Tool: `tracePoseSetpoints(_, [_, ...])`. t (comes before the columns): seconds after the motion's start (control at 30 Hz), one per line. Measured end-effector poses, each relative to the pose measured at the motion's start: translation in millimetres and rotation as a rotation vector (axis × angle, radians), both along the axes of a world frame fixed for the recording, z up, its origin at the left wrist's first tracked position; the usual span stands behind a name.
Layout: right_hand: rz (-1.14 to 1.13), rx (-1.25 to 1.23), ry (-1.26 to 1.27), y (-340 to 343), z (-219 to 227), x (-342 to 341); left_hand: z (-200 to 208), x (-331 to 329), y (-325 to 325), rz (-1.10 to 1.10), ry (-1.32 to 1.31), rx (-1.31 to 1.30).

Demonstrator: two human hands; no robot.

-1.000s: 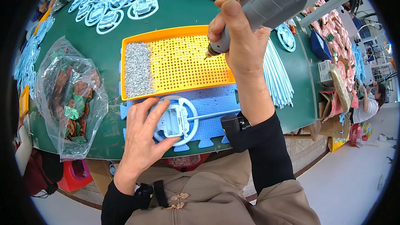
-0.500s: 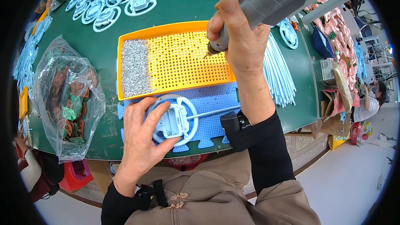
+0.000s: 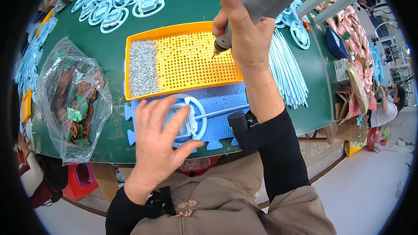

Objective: Assembling plastic toy parts using a power screwdriver on a production line.

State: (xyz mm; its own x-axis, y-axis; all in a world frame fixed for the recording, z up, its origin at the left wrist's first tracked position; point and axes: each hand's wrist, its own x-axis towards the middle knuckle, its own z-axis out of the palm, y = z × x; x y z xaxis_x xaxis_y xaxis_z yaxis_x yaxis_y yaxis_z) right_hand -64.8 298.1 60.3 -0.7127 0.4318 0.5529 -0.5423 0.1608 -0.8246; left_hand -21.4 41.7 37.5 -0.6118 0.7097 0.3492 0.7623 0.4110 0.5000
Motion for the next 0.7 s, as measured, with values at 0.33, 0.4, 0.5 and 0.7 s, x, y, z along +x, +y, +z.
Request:
tracePoseSetpoints(0.33, [-0.026, -0.038, -0.03, -7, 5, 3, -13, 12, 20, -0.054, 0.023, -0.028])
tracePoseSetpoints(0.4, [0.002, 0.001, -0.015, -7, 13, 6, -13, 13, 23, -0.034, -0.018, -0.016])
tracePoseSetpoints(0.5, [0.068, 0.055, 0.022, -10, 41, 20, -15, 13, 26, 0.0, -0.048, 0.036])
tracePoseSetpoints(0.7, [0.201, 0.018, -0.111, -42, 51, 78, -17, 13, 27, 0.003, -0.026, 0.055])
